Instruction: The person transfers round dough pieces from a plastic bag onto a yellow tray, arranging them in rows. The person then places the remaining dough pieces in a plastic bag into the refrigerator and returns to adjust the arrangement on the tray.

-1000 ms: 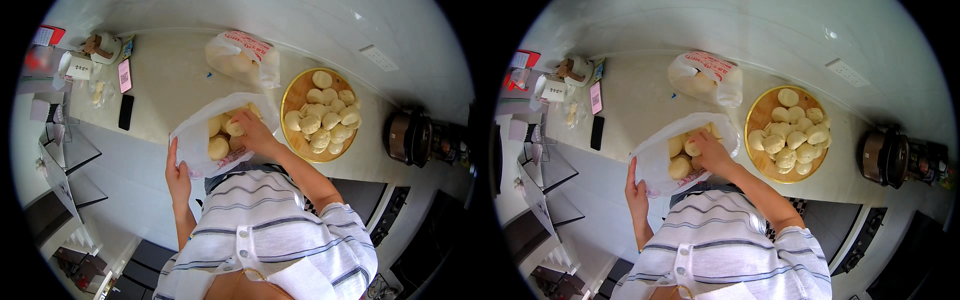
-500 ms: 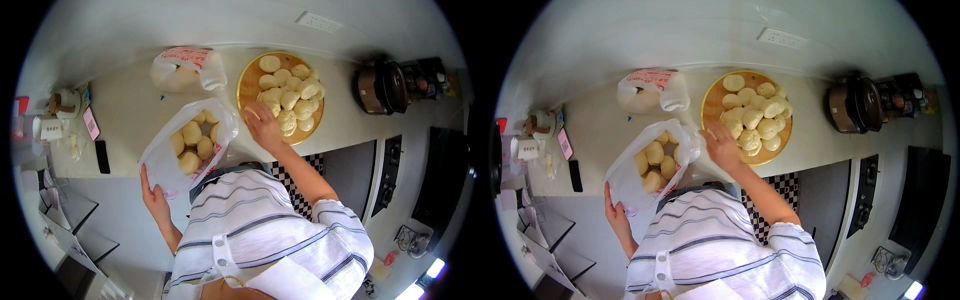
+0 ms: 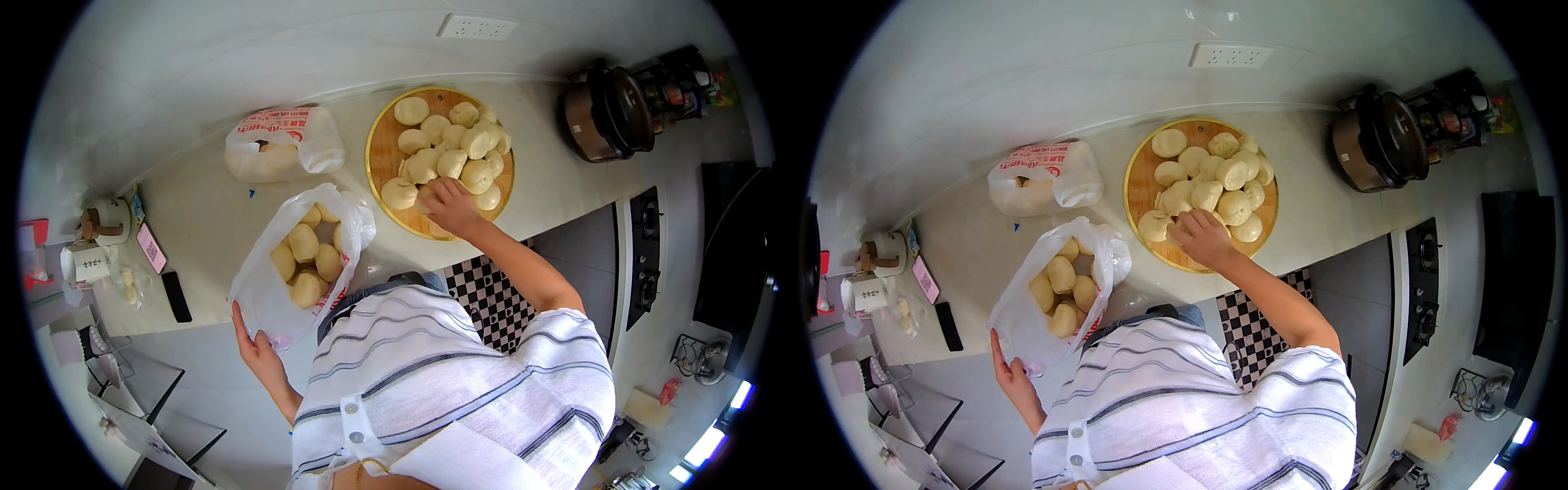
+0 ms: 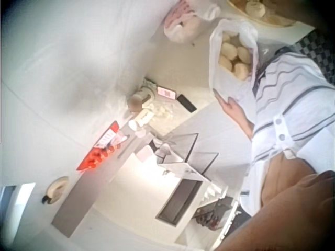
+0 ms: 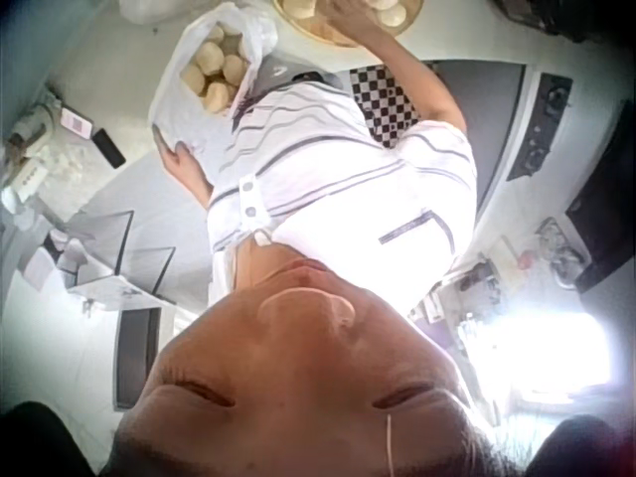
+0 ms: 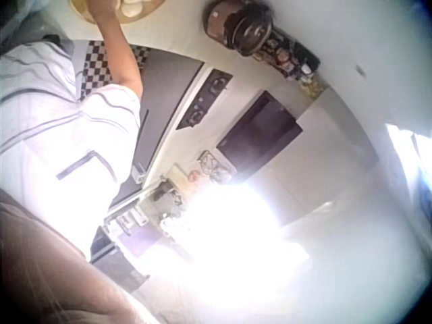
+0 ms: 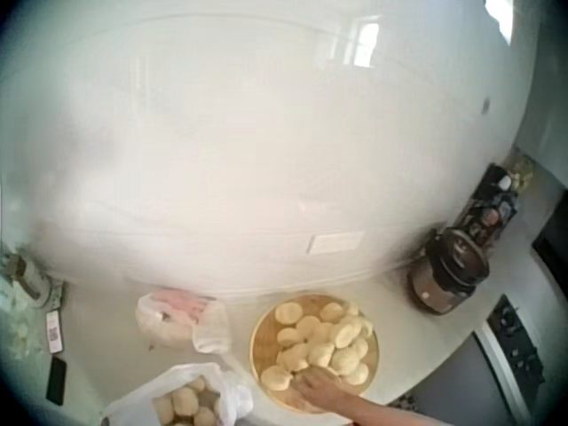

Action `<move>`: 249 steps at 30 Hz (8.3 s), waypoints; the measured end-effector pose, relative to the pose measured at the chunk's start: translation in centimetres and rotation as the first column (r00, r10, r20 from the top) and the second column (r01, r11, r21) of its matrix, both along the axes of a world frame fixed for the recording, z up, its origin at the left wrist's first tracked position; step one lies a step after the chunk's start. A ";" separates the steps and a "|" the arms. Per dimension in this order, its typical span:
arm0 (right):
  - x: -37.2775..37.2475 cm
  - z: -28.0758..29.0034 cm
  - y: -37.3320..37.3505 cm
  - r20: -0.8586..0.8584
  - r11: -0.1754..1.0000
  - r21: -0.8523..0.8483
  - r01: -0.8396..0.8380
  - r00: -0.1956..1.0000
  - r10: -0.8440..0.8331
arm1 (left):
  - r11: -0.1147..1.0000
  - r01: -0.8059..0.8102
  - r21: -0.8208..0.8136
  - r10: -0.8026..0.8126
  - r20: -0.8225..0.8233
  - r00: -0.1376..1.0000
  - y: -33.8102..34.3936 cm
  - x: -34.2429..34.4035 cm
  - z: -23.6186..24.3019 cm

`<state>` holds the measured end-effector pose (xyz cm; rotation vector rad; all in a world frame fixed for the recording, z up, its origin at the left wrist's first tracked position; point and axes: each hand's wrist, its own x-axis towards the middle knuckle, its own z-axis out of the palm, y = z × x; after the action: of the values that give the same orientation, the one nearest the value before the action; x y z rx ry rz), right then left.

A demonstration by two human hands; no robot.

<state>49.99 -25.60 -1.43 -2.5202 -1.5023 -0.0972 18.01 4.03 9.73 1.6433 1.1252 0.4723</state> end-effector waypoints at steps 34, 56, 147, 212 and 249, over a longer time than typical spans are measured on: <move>6.2 0.3 -2.6 -0.447 0.506 0.387 0.771 0.637 -0.628 | 1.000 0.026 0.006 -0.026 -0.079 0.997 -0.1 1.9 0.7; 18.5 -1.7 1.4 -0.524 0.854 0.164 0.493 0.777 -0.348 | 0.998 -0.054 0.031 0.059 -0.196 0.979 -1.5 2.7 1.7; 7.0 -1.8 10.7 -0.274 0.923 0.144 0.357 0.910 -0.310 | 0.996 0.052 0.072 -0.044 -0.113 0.993 -0.8 1.6 1.4; -6.6 -6.2 -12.7 -0.991 -0.173 -0.064 0.983 -0.042 0.127 | 0.985 0.165 0.049 -0.155 -0.169 0.973 0.3 2.5 1.4; -6.7 -4.0 -1.0 -0.427 0.629 0.439 0.642 0.765 -0.482 | 0.992 0.127 0.030 -0.120 -0.169 0.978 -0.1 1.9 1.4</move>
<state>43.26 -26.63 -5.38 -2.2663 -0.4087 -0.2421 19.95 3.90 11.11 1.8028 1.1337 0.2828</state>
